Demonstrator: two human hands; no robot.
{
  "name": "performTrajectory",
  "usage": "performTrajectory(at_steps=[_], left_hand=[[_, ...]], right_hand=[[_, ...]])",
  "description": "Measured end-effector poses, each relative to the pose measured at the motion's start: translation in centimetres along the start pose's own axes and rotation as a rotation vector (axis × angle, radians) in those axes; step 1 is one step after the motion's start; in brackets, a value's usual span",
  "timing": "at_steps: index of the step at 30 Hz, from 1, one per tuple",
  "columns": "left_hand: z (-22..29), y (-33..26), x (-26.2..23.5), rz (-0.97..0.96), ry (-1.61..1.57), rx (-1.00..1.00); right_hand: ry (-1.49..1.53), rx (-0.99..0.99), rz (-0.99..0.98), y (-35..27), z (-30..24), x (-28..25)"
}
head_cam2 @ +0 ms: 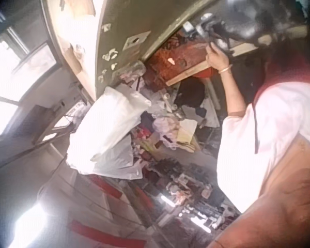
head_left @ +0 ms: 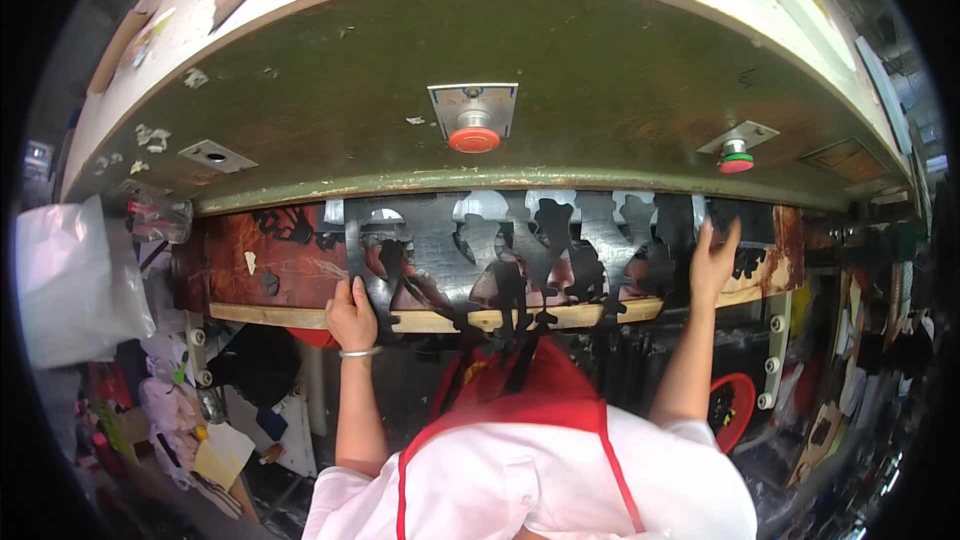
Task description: The person removes black rubber pieces from a plastic bag, places them on a cutting machine, and uses a metal scraper to trim excess material. The trimmed pieces are collected in a red bin. The person repeats this process with multiple rubber pieces.
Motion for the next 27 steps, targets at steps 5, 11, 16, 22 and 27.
performTrajectory(at_steps=[5,11,16,22,27], left_hand=[[-1.7,-0.9,0.5,-0.031,-0.072,-0.075],[-2.8,-5.8,-1.6,-0.031,-0.188,-0.051],[-2.7,-9.0,-5.5,-0.13,-0.265,-0.12],[1.4,-4.2,-6.3,0.142,-0.063,0.165],[4.6,-5.4,-4.7,-0.335,0.142,0.357]], right_hand=[[-0.011,-0.101,-0.108,-1.8,8.0,-0.1],[0.148,-0.301,-0.051,-7.1,11.8,-4.3],[0.255,-0.054,0.1,-7.3,5.3,-5.2],[0.06,-0.791,-0.552,-20.3,-7.7,5.9],[0.005,-0.683,-0.519,-27.2,-7.0,5.7]])
Point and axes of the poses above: each hand's wrist, its own y-axis towards the middle knuckle, its own x-axis out of the palm, z = x × y, the point moved 1 cm from there along y, towards the middle knuckle, and after that the axes turned 9 degrees about x, right-handed, at the moved point
